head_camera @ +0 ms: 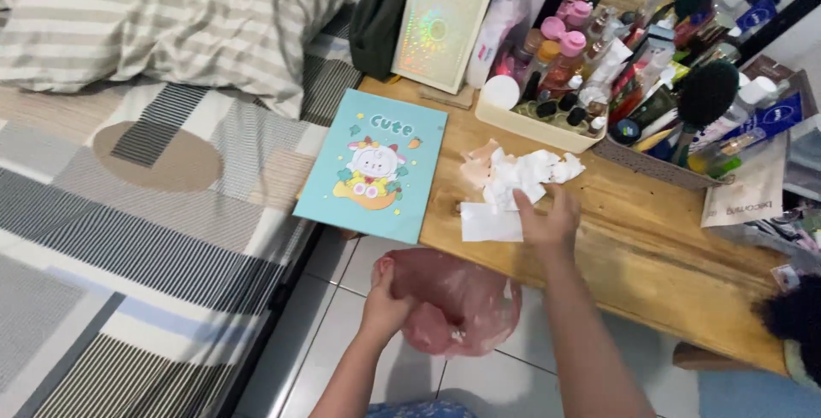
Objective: The person sprays a liquid on surfaces and then picks up trash and items from a desk and floor, placing them into a pink plastic bag.
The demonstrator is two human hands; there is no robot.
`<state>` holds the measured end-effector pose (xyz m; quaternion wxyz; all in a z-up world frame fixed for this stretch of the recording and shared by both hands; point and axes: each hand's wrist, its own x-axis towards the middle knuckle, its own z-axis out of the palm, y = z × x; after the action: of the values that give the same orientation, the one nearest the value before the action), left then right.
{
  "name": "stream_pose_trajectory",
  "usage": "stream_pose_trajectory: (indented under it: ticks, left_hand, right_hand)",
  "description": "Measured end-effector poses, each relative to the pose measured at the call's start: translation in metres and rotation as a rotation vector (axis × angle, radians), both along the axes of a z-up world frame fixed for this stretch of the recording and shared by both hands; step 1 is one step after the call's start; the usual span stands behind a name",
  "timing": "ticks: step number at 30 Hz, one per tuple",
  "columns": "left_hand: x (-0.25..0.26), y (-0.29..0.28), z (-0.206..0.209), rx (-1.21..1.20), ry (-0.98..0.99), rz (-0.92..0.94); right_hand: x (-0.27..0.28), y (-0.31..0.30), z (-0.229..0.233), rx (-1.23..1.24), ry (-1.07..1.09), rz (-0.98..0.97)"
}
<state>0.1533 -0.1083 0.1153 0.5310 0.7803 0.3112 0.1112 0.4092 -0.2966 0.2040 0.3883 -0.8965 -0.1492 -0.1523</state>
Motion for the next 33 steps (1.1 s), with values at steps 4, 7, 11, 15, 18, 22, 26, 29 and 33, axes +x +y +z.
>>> stream_pose_trajectory:
  ticks: [4,7,11,15,18,22,26,29,33]
  left_hand:
    - [0.018,0.003,0.015,-0.143,-0.062,0.035]
    - [0.03,0.008,0.017,-0.118,0.017,0.044]
    - [0.036,0.009,0.028,-0.218,0.084,0.034]
    - [0.033,0.008,0.028,-0.214,0.059,0.038]
    - [0.028,0.006,0.055,-0.383,0.115,0.04]
    - [0.017,0.007,-0.01,-0.247,0.006,-0.069]
    - [0.01,0.006,0.015,-0.281,0.034,-0.146]
    - [0.005,0.001,0.016,-0.268,0.096,-0.156]
    - [0.0,-0.004,-0.004,-0.161,-0.018,-0.15]
  right_hand:
    - [0.056,0.008,0.011,-0.107,0.356,-0.029]
    - [0.076,0.031,0.004,-0.414,0.385,0.202]
    - [0.018,0.085,0.078,-0.711,0.496,0.202]
    - [0.042,0.086,0.009,-0.676,0.174,0.12]
    - [0.093,0.075,-0.057,-0.646,-0.1,0.139]
    - [0.109,0.05,-0.059,-0.179,-0.161,0.005]
    - [0.112,0.02,-0.039,0.602,0.071,-0.024]
    - [0.081,-0.013,-0.026,0.869,0.16,-0.11]
    - [-0.014,-0.01,-0.053,0.64,0.491,0.306]
